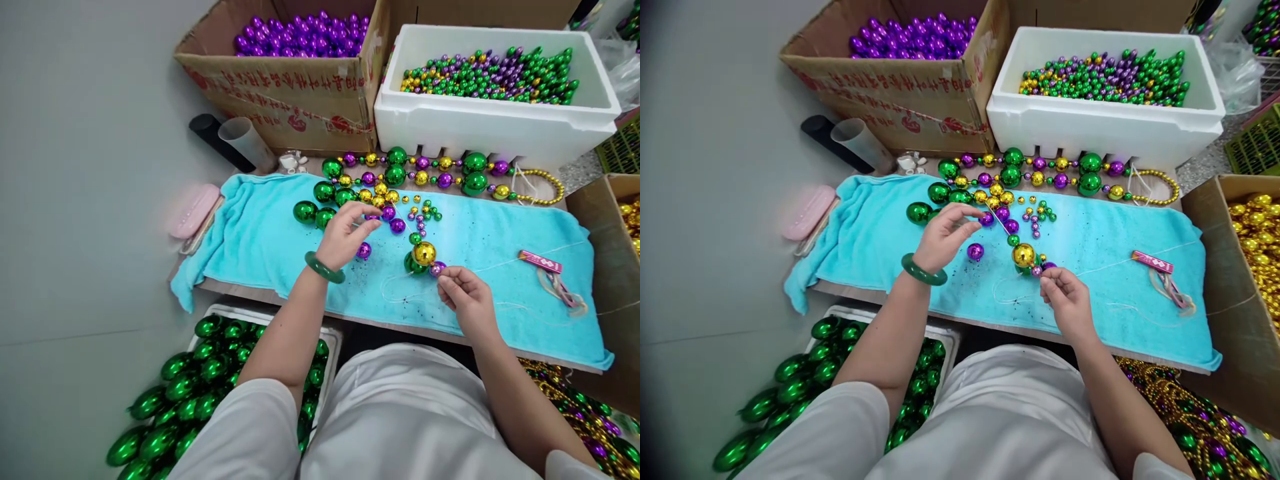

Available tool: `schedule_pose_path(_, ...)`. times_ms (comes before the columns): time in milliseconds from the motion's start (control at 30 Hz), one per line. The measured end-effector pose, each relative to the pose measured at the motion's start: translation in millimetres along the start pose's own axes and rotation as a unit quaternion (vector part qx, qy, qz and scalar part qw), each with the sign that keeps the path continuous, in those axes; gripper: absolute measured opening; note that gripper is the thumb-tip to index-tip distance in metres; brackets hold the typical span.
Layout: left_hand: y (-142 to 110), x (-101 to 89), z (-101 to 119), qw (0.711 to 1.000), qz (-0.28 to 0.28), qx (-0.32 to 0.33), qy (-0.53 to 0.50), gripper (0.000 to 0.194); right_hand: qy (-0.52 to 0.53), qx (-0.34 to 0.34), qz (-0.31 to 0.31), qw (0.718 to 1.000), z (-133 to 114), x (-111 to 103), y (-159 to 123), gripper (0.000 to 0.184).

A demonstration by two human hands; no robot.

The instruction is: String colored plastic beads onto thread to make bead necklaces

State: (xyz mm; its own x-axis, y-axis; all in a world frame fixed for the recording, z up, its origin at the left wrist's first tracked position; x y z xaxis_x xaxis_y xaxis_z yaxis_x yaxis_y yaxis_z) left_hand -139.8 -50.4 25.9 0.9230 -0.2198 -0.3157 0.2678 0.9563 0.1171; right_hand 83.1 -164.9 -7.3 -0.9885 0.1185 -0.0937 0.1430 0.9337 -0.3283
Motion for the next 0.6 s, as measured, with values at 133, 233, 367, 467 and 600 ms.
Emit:
schedule_pose_path(133, -11, -9.9, -25, 0.964, -0.046, -0.111, 0.238, 0.028, 0.001, 0.0, -0.004, 1.0, 6, -4, 0, 0.023)
schedule_pose_path(233, -20, -2.4, -41, 0.97, -0.049, -0.136, 0.196, 0.025, -0.007, 0.008, -0.009, 1.0, 13, -7, -1, 0.024)
schedule_pose_path(367, -17, 6.7, -37, 0.985, 0.086, -0.143, -0.044, 0.024, -0.02, 0.006, -0.015, 1.0, 16, -9, -3, 0.026)
schedule_pose_path(467, -9, 11.8, -23, 0.918, 0.143, -0.195, -0.315, 0.03, -0.029, -0.006, -0.018, 0.999, 16, -9, -6, 0.026)
schedule_pose_path(600, -1, 20.0, -12, 0.822, 0.138, -0.228, -0.503, 0.028, -0.035, -0.013, -0.014, 0.999, 16, -8, -9, 0.024)
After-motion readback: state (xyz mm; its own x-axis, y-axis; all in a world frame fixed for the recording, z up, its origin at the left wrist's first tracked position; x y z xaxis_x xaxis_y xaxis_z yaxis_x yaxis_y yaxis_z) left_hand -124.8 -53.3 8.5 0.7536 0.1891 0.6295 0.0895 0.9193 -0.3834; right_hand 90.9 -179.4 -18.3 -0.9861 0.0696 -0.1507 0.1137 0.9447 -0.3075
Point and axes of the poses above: each hand's wrist, its own y-axis towards the middle knuckle, its own x-axis out of the palm, z = x × y, the point moved 1 cm from there along y, towards the middle knuckle, and after that the axes turned 11 degrees about -y, right-handed, at the moved point
